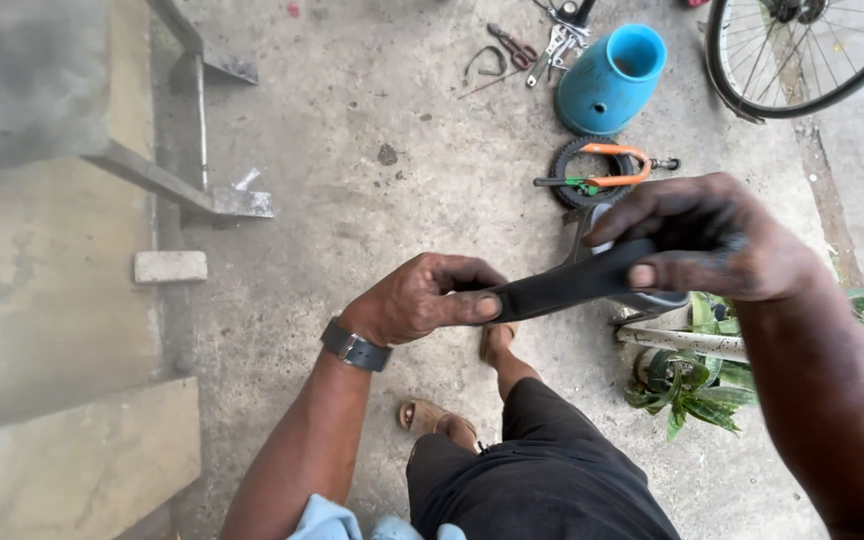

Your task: The person is reinstalling an inner tube into a bicycle tire and then fitting the tire onto the wheel rim.

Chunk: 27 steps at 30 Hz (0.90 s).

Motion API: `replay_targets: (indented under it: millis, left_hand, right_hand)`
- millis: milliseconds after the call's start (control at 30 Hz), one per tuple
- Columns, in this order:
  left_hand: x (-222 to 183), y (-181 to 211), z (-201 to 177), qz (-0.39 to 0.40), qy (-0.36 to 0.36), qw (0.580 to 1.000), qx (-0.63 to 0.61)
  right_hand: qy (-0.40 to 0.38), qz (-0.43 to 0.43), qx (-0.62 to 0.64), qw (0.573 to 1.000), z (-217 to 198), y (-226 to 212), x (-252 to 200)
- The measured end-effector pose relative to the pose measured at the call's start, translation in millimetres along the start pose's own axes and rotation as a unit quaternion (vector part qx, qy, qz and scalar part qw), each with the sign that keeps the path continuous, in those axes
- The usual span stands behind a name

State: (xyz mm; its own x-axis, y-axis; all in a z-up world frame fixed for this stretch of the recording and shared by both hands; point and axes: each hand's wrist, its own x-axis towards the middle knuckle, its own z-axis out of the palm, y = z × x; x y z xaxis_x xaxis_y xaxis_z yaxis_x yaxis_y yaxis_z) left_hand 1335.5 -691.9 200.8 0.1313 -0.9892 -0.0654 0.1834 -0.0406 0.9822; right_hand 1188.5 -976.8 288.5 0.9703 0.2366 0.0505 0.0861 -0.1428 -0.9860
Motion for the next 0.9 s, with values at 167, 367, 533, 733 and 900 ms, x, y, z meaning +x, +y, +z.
replay_targets:
  millis: [167,367,533,733,900]
  left_hand:
    - [33,0,-17,-0.049,0.075,0.996,-0.002]
    - [62,9,-62,-0.161,0.182,0.968,0.061]
    - [66,3,-105,-0.189,0.303,0.931,0.079]
    - [64,-14,-156,-0.162,0.483,0.859,0.051]
    - [114,10,-204,-0.165,0.623,0.757,0.103]
  right_hand:
    - [-0.005,0.004,0.097,0.995,-44,63,48]
    - [0.007,0.117,-0.003,0.993,-117,133,108]
    - [0.271,0.173,0.040,0.946,-184,242,87]
    - [0.370,0.416,0.004,0.831,-202,311,-15]
    - [0.068,0.557,-0.306,0.769,-146,360,-72]
